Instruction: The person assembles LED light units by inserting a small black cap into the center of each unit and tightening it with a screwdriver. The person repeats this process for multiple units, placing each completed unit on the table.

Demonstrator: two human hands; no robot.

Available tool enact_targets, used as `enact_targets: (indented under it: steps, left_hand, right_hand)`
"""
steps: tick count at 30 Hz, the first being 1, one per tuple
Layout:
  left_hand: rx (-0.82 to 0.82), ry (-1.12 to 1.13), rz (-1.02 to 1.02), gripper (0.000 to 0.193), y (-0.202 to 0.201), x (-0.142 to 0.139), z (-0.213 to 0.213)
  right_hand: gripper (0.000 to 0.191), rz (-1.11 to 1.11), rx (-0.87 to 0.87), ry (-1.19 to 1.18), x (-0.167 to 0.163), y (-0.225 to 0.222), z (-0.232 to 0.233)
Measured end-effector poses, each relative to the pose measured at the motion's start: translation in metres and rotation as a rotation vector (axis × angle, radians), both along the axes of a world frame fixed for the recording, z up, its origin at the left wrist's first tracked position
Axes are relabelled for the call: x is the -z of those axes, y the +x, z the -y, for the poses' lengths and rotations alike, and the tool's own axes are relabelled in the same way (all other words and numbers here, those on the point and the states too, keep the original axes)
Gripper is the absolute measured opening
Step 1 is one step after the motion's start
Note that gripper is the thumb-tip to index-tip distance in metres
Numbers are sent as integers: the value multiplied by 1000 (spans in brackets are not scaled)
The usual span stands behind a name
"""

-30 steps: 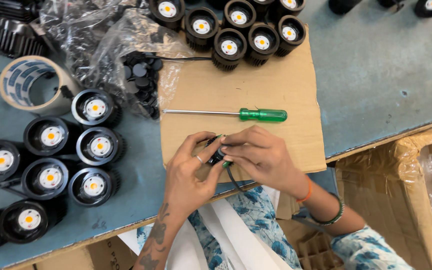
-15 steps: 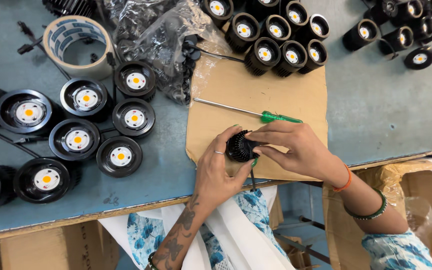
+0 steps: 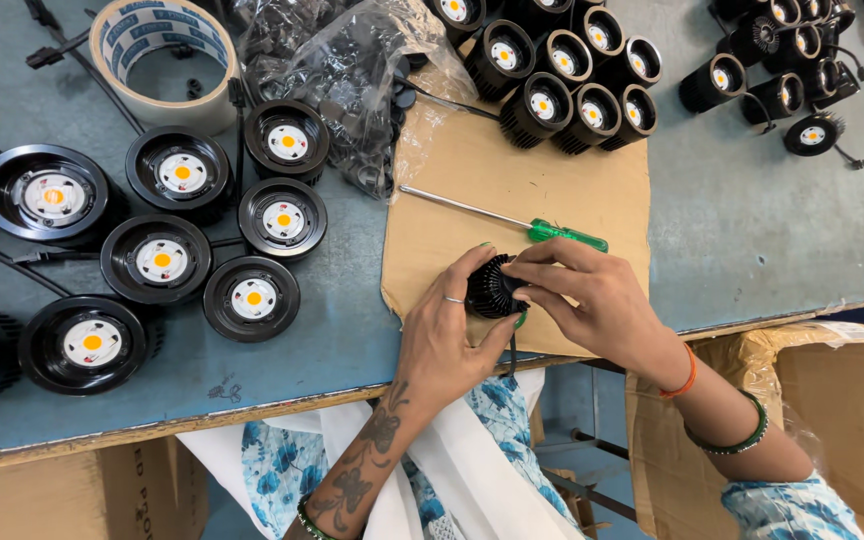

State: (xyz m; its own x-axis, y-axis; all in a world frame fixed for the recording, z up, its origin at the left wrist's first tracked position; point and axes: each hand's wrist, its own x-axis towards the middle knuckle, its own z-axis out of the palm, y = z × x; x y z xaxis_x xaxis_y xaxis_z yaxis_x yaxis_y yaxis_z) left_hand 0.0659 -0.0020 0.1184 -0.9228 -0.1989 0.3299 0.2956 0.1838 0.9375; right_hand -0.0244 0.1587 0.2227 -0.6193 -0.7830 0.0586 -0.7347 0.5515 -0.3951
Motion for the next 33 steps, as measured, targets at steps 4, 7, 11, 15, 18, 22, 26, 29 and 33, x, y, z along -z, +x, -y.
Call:
enact_targets:
  steps: [4, 7, 11, 15, 18, 22, 26, 29, 33]
  left_hand:
    - [-3, 13, 0, 72, 1, 1, 0]
    - [11, 16, 18, 73, 1, 2, 1]
    - [42, 20, 51, 73, 1, 4, 1]
    - [56, 44, 28, 69, 2, 4, 3]
    - [28, 24, -49, 65, 2, 3, 4]
    - [20, -14, -46, 59, 1, 1, 4]
    - [20, 21, -55, 61, 1, 1, 3]
    - [32, 35, -19, 64, 0, 1, 3]
    - [26, 32, -30, 66, -1, 2, 2]
  right_hand:
    - [29, -129, -50, -20, -1, 2, 4]
    - [28, -13, 11, -18, -2, 0, 6]
    - [24, 66, 72, 77, -2, -9, 8]
    - [24, 104, 50, 34, 0, -10, 5]
    - [26, 70, 12, -33, 3, -4, 1]
    - [28, 54, -8, -59, 3, 2, -4]
    - [30, 23, 4, -18, 0, 2, -2]
    - [27, 39, 13, 8, -5, 2, 2]
    - [23, -34, -25, 57, -9, 5, 9]
